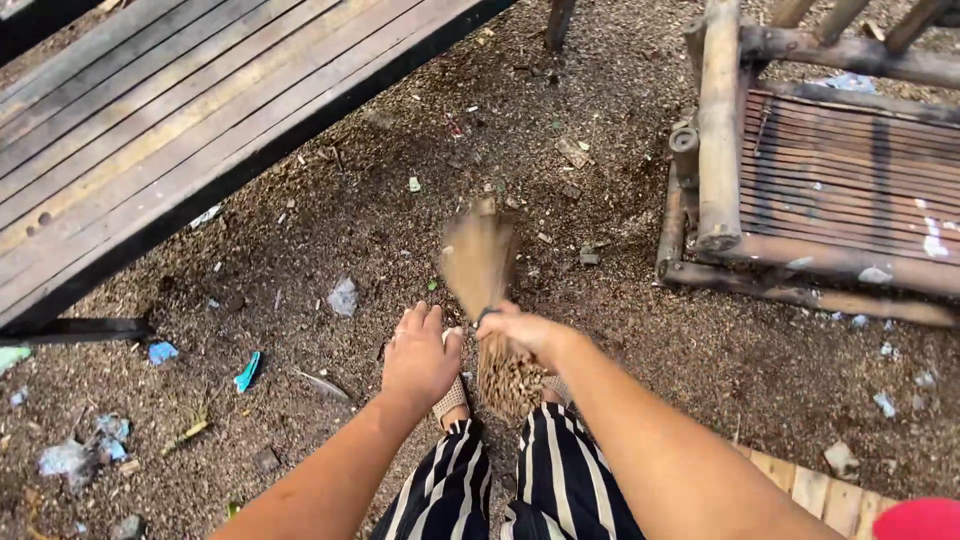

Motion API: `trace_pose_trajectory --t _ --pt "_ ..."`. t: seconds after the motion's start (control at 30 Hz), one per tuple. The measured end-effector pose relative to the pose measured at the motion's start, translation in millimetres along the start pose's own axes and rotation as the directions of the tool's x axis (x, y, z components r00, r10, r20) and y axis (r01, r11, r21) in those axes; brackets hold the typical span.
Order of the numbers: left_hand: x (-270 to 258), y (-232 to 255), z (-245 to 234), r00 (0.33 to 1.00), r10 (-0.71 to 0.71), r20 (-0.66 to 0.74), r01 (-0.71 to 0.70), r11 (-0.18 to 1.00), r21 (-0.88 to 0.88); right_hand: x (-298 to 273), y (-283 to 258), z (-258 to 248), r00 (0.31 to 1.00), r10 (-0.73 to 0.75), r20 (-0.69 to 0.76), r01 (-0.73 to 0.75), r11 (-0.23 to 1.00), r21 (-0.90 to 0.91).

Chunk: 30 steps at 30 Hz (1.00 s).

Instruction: Sweeping garbage and debris in an outdoor backyard area using a stick broom.

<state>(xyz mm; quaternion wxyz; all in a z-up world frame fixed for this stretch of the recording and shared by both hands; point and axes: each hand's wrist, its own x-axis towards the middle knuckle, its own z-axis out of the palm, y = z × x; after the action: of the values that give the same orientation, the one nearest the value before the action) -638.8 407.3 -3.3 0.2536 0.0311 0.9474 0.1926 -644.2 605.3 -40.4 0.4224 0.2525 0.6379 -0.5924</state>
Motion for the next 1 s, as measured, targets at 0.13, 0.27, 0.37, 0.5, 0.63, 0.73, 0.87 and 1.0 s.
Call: trace_pose_trajectory --t 0.13,0.27,0.37,0.5,0.63,0.73,0.87,1.0 --pt "5.2 -11.1 -16.5 0.999 0.025 0.027 -0.026 0.999 0.028 -0.9 11.5 26.7 0.964 -0.004 0.267 0.065 0.973 -0.220" --pt "35.6 -16.8 -6.6 0.989 0.144 -0.026 -0.142 0.987 0.076 -42.5 27.0 26.0 0.872 -0.028 0.489 -0.040 0.991 0.129" --pt "47.1 15.4 -10.6 0.977 0.209 0.034 -0.211 0.972 0.099 -68.3 48.0 24.3 0.886 -0.077 0.456 -0.044 0.968 0.248" --pt "52.7 71.1 4.1 0.930 0.352 0.105 -0.361 0.929 0.082 -109.4 72.1 12.2 0.935 -0.148 0.323 0.049 0.954 0.294" --pt "44.6 127.3 29.3 0.849 0.499 0.171 -0.517 0.853 0.079 -156.7 105.0 -11.6 0.971 -0.155 0.180 0.070 0.911 0.407" --pt "42.9 165.8 50.1 0.791 0.560 0.247 -0.593 0.800 0.087 -200.3 126.4 -33.7 0.988 -0.114 0.105 0.033 0.813 0.581" --pt "36.3 225.5 65.5 0.758 0.543 0.360 -0.614 0.781 0.114 -259.1 166.2 -76.0 0.997 -0.046 0.060 -0.027 0.525 0.851" --pt "44.6 301.9 90.3 0.718 0.499 0.486 -0.653 0.724 0.221 -265.4 269.3 -148.6 1.000 0.014 -0.018 0.013 0.293 0.956"
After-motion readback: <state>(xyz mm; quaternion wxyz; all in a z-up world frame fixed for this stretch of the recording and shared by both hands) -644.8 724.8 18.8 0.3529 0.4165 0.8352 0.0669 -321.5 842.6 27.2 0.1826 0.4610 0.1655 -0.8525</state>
